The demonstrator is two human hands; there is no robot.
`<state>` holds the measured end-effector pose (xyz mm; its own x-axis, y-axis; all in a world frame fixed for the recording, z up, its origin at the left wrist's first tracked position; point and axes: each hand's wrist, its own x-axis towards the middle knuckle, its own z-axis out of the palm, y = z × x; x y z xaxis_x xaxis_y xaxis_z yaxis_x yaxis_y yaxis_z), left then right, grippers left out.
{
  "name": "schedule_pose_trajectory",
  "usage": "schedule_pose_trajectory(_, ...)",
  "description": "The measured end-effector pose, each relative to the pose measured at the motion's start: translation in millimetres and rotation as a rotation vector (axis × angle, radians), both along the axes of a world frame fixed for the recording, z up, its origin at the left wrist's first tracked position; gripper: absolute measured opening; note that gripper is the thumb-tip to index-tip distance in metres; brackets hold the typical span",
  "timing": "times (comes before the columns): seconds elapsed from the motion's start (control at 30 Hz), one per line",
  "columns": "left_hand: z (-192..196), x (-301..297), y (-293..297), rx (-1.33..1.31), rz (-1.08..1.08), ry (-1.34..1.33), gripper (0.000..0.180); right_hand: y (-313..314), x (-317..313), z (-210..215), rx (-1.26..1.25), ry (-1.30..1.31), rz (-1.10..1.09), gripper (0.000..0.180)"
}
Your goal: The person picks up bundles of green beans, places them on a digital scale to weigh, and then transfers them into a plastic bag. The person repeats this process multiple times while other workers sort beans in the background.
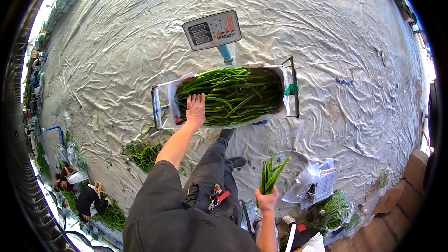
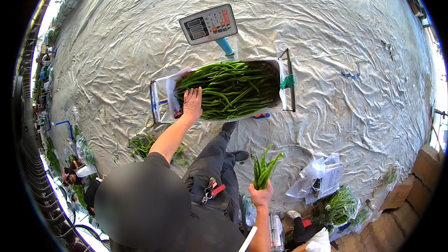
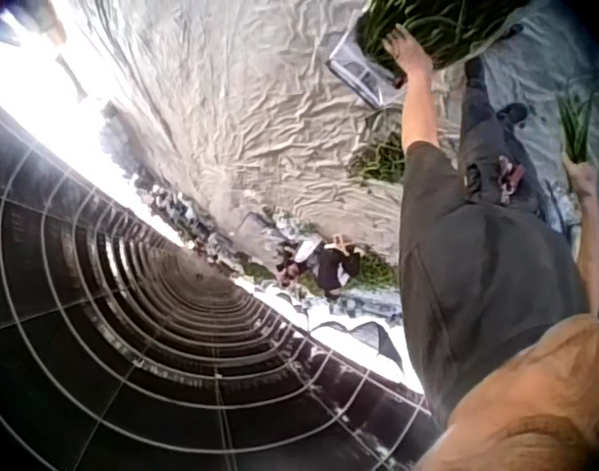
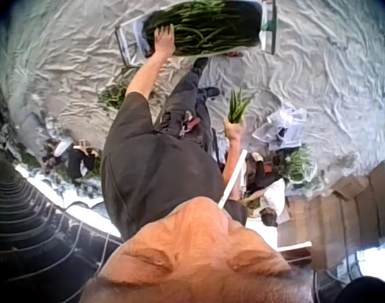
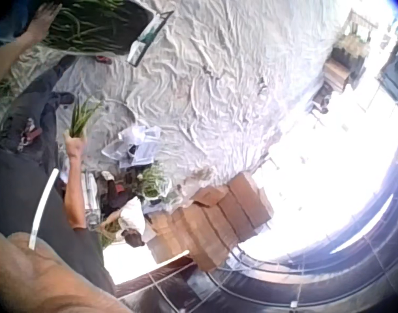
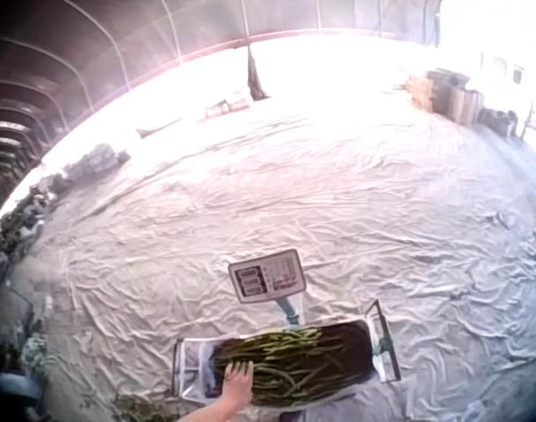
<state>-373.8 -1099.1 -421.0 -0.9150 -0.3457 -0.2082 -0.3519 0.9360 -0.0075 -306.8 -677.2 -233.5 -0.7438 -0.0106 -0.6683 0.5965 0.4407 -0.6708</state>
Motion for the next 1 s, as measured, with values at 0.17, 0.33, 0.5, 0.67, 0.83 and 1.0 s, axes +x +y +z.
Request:
schedule_pose_trajectory(0.17,-16.0,-7.7,-11.9,0.16,0.06,-0.155,0.071,-21.7,-9.8,-8.8,0.037,0.013,0.069,0.03)
schedule_pose_trajectory(0.33,-19.4,-4.3,-23.6,0.328,0.105,-0.13,0.059,-53.4,-20.0,-5.5,0.003,0.019,0.089,0.029)
schedule_pose_trajectory(0.5,-1.7,-14.9,-24.0,0.517,0.056,-0.173,0.059,-69.5,-23.5,-1.1,0.095,0.088,0.169,0.032)
schedule_pose_trajectory(0.67,-16.5,-9.1,-32.4,0.434,0.045,-0.152,0.047,-77.5,-20.7,-1.9,0.078,0.051,0.136,0.033)
schedule_pose_trajectory(0.83,-19.0,-5.3,-35.9,0.336,-0.139,0.133,0.037,-78.4,-21.5,1.4,0.052,0.068,0.071,0.029)
schedule_pose_trajectory(1.0,-21.0,-3.6,-42.7,0.35,-0.126,0.003,0.052,-82.2,-18.6,0.4,0.049,0.068,0.024,0.027)
